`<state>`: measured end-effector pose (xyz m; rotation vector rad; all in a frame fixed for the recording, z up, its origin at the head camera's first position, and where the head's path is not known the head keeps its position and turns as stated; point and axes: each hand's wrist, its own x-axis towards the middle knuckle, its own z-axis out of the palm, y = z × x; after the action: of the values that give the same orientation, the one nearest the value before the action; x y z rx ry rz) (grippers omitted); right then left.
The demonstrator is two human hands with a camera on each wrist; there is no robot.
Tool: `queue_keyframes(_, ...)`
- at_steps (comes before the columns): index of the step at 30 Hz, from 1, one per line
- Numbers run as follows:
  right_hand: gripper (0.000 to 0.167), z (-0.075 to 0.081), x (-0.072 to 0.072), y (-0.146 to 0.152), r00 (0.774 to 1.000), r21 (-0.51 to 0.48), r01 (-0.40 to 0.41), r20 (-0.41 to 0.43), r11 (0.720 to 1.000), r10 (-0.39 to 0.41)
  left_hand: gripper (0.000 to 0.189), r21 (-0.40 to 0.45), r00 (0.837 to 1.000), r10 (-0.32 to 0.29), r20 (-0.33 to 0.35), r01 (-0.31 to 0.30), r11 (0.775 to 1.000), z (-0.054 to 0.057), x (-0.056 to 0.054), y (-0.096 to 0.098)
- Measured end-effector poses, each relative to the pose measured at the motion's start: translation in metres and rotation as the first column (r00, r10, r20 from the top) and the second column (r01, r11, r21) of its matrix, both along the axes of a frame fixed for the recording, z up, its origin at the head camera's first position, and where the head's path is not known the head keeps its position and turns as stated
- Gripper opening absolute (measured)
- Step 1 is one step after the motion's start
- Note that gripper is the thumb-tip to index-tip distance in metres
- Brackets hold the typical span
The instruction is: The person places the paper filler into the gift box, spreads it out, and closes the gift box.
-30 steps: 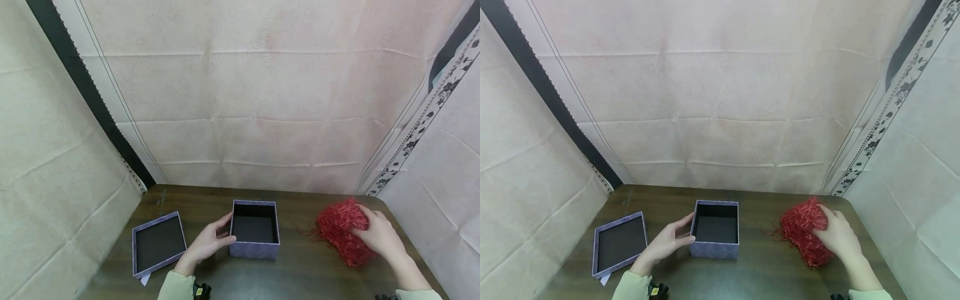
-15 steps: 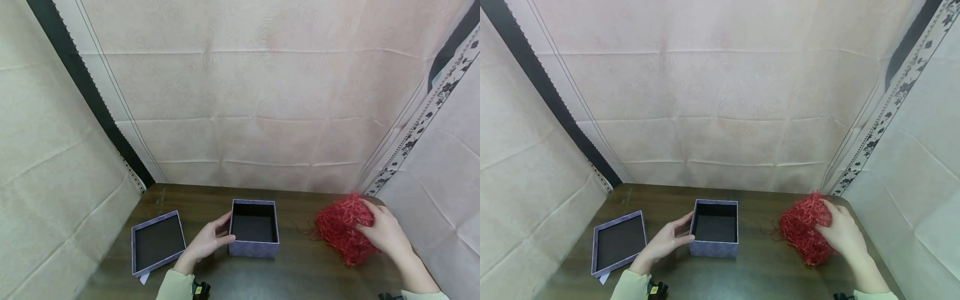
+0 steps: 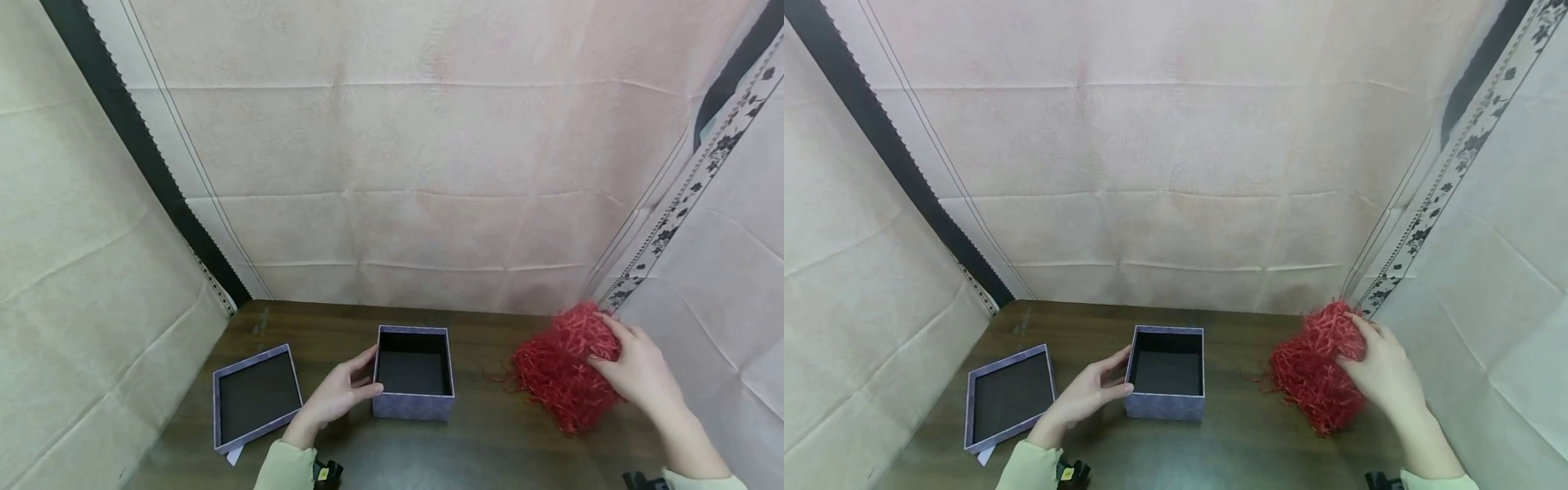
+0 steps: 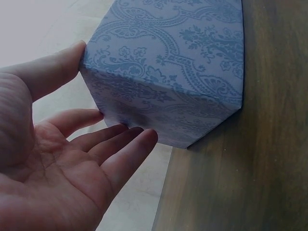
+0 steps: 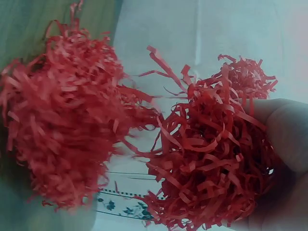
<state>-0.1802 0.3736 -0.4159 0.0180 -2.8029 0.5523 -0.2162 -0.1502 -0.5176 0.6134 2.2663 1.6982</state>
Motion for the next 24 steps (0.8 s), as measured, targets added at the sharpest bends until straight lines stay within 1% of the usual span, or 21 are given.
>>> queue_keyframes(5, 0.09, 0.01, 0.005, 0.001, 0.999, -0.009, -0.002, -0.037, 1.0, 0.002, 0.081, 0.004, 1.0, -0.004, -0.003, 0.004, 1.0, 0.0, 0.0, -0.001)
queue_keyframes(8, 0.091, 0.016, 0.008, 0.002, 0.999, -0.018, 0.001, -0.044, 1.0, -0.002, 0.081, 0.008, 1.0, -0.005, 0.004, 0.005, 1.0, 0.0, -0.001, -0.001)
queue_keyframes(13, 0.09, 0.024, 0.01, 0.002, 0.997, -0.02, 0.005, -0.082, 1.0, -0.006, 0.082, 0.008, 1.0, -0.004, 0.015, 0.004, 1.0, 0.002, 0.001, 0.0)
queue_keyframes(24, 0.088, 0.048, 0.015, -0.003, 0.987, -0.026, 0.002, -0.16, 1.0, -0.006, 0.082, -0.002, 1.0, 0.002, 0.001, -0.002, 1.0, 0.002, 0.0, 0.0)
